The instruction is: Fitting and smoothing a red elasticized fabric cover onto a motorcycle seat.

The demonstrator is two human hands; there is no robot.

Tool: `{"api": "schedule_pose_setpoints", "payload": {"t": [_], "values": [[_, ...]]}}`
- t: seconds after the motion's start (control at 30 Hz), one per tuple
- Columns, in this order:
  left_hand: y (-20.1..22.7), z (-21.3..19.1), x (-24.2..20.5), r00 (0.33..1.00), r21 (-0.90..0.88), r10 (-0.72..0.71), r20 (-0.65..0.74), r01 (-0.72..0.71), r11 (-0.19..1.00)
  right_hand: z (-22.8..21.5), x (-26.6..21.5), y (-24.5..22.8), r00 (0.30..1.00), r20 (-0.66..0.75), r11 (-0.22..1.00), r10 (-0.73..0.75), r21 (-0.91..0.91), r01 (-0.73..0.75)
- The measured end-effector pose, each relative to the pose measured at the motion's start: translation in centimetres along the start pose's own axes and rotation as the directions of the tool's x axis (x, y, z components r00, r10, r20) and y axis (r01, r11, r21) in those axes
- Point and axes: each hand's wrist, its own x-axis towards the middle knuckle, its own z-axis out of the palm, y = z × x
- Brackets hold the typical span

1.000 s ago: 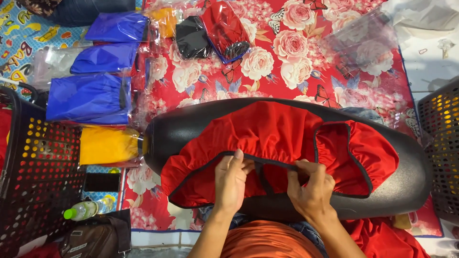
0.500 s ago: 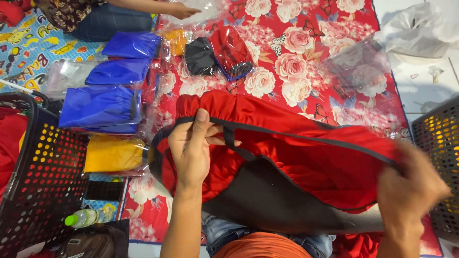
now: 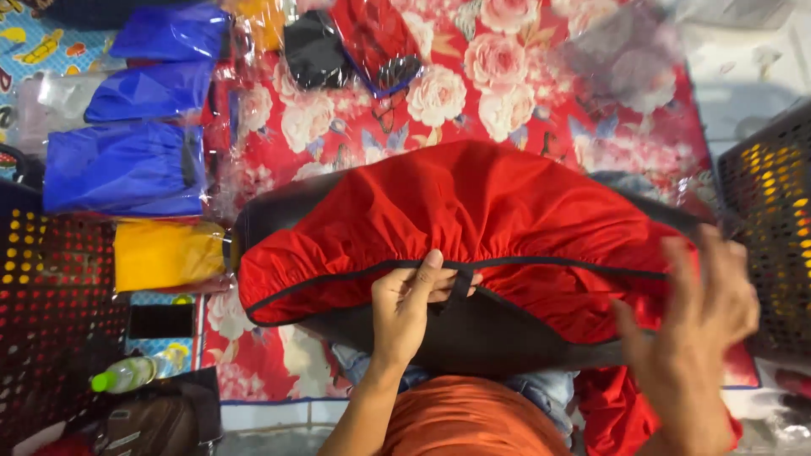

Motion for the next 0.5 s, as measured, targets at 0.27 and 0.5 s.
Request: {"api": "schedule_pose_setpoints", "payload": {"t": [0.27,0.5], "values": [[-0.6,-0.3,-0.6,0.987,0.024,-0.077,-0.144,0.081,0.996,5.1,3.1,-10.9,0.903,-0.211,0.788,-0.375,0.441,0.43],[0.4,-2.4,-4.9,0.998,0.783,0.042,0.044,-0.06,0.619,8.8,2.6,-10.7,0.849,-0.377,0.578,-0.371,0.622,0.529]]}}
